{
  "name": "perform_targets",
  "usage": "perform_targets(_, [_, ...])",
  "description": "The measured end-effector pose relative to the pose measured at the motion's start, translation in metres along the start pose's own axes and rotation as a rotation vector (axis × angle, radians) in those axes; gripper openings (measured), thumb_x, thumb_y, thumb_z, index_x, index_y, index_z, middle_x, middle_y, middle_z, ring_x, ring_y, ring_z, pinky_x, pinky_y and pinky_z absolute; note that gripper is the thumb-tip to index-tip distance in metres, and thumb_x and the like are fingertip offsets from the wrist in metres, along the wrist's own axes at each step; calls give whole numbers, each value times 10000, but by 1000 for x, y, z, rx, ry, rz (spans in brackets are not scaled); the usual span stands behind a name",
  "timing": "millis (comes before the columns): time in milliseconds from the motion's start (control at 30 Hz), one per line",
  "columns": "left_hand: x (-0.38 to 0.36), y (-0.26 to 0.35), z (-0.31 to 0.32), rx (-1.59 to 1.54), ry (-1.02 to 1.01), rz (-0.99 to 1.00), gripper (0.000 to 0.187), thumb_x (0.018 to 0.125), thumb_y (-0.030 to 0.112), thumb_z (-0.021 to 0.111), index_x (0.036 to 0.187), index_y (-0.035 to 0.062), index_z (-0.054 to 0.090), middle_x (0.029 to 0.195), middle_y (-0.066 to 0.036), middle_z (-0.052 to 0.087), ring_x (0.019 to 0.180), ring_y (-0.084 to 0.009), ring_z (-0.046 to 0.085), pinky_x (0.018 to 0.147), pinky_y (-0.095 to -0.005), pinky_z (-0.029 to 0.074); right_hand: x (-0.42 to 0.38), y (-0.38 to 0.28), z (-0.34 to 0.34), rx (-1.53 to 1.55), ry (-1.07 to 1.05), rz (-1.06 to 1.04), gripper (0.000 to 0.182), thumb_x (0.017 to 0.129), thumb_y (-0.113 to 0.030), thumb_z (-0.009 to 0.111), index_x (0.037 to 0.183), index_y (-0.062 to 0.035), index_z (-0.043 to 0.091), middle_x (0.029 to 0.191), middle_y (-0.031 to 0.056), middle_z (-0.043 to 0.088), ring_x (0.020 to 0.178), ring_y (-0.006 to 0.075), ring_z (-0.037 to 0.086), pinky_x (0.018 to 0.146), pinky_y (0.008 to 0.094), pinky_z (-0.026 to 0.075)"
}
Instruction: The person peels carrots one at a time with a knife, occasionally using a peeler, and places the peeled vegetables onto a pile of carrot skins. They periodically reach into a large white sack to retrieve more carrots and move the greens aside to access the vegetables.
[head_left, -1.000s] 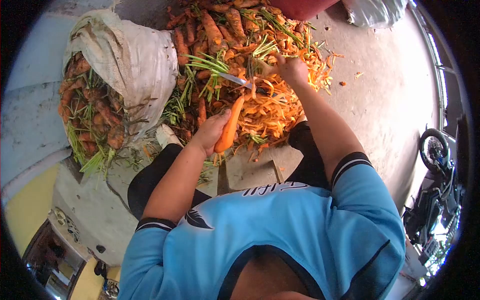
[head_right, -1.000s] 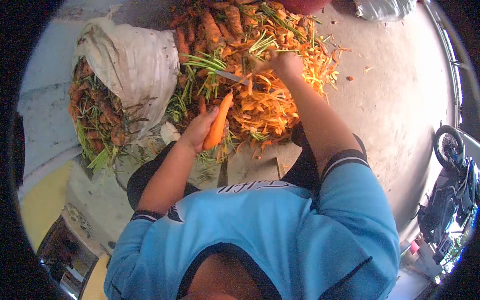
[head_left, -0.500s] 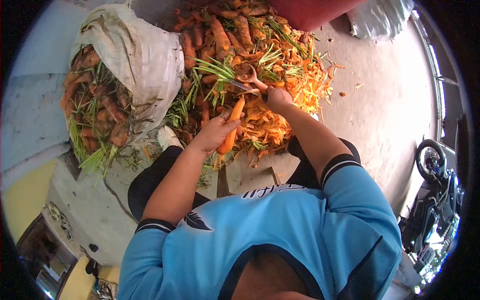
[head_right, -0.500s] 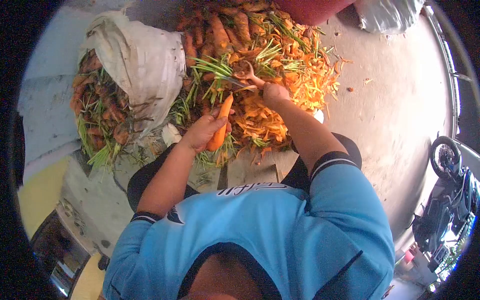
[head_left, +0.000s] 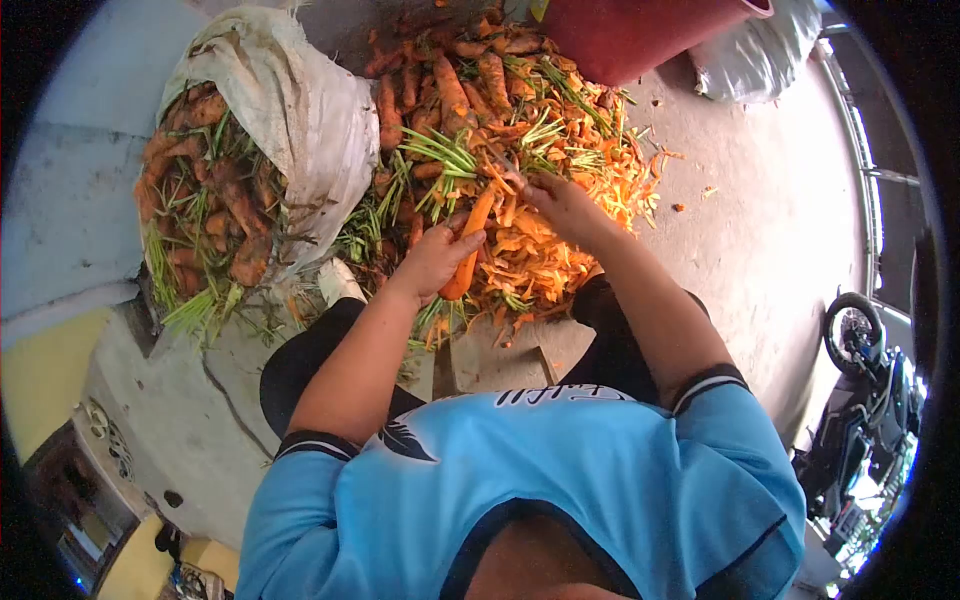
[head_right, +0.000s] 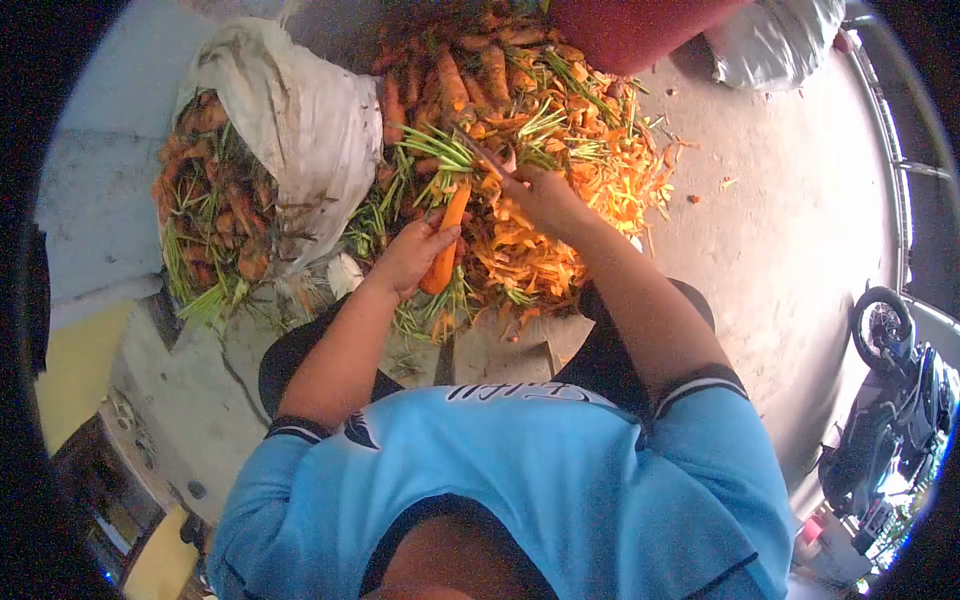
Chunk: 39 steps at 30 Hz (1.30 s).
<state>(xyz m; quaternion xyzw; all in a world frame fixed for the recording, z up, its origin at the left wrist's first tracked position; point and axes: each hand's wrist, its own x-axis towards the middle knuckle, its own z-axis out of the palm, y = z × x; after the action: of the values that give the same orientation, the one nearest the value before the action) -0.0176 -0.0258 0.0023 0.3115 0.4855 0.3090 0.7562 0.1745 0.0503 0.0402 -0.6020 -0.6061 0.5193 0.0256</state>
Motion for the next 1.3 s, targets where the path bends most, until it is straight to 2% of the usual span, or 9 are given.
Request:
perform_targets(100, [-2,8,4,90,-42,14,291,862,163,480,1130,49,471,799,-11,525,721,-100,491,686,-242,395,-10,18,12,73,-26,-163,303,856,-252,509,1027,-2,495,717,76,546,582,132,485,532,271,401])
perform_targets(267, [1,3,5,95,-51,46,338,844,177,528,1140,25,468,968,-34,536,865,-99,490,776,-248,387,0,17,23,258,-251,55,575,790,-502,520,936,54,533,649,82,520,558,134,491,493,258,385])
perform_targets(367, [7,0,6,175,-54,38,331,844,135,513,1153,32,454,1012,-35,531,896,-110,492,806,-260,380,3,20,27,270,-194,7,723,691,-657,502,797,51,604,746,135,587,742,220,560,669,322,424])
perform_targets(500, [16,-4,7,234,-43,78,351,838,112,510,1172,31,439,1039,-29,528,918,-117,491,828,-271,374,13,20,29,-42,-132,0,789,703,-705,411,769,57,602,690,218,581,725,326,586,671,394,444])
perform_targets(800, [22,-15,6,836,108,132,419,808,230,564,1158,25,458,976,-159,577,914,-252,558,783,-335,410,11,21,42,-96,-1,-21,611,818,-547,392,746,20,607,633,232,566,661,364,579,613,423,450])
perform_targets(1000, [11,10,13,856,111,-176,662,787,268,581,1303,26,246,1008,-190,562,945,-297,542,796,-353,404,-4,4,40,-265,113,-73,471,849,-453,404,858,-8,556,635,194,566,642,336,576,601,425,441])
perform_targets(1133, [20,-20,-5,686,3,-78,830,749,278,619,1347,45,93,1227,-190,424,1101,-293,451,892,-334,366,-23,-5,45,-517,11,-121,322,870,-329,383,927,-34,500,768,177,601,722,329,598,626,426,471])
perform_targets(1233, [24,-19,-12,817,-23,-179,845,742,287,629,1348,45,91,1262,-177,392,1130,-275,427,907,-341,355,-8,12,41,-693,26,-62,273,872,-290,392,930,-43,492,772,158,605,707,309,603,619,404,478])
perform_targets(1300, [16,-15,-5,833,86,1,703,753,208,629,1299,7,236,1102,-178,505,981,-263,519,848,-339,391,10,29,33,-715,90,28,259,869,-282,405,936,-46,487,764,151,603,700,298,604,609,392,478])
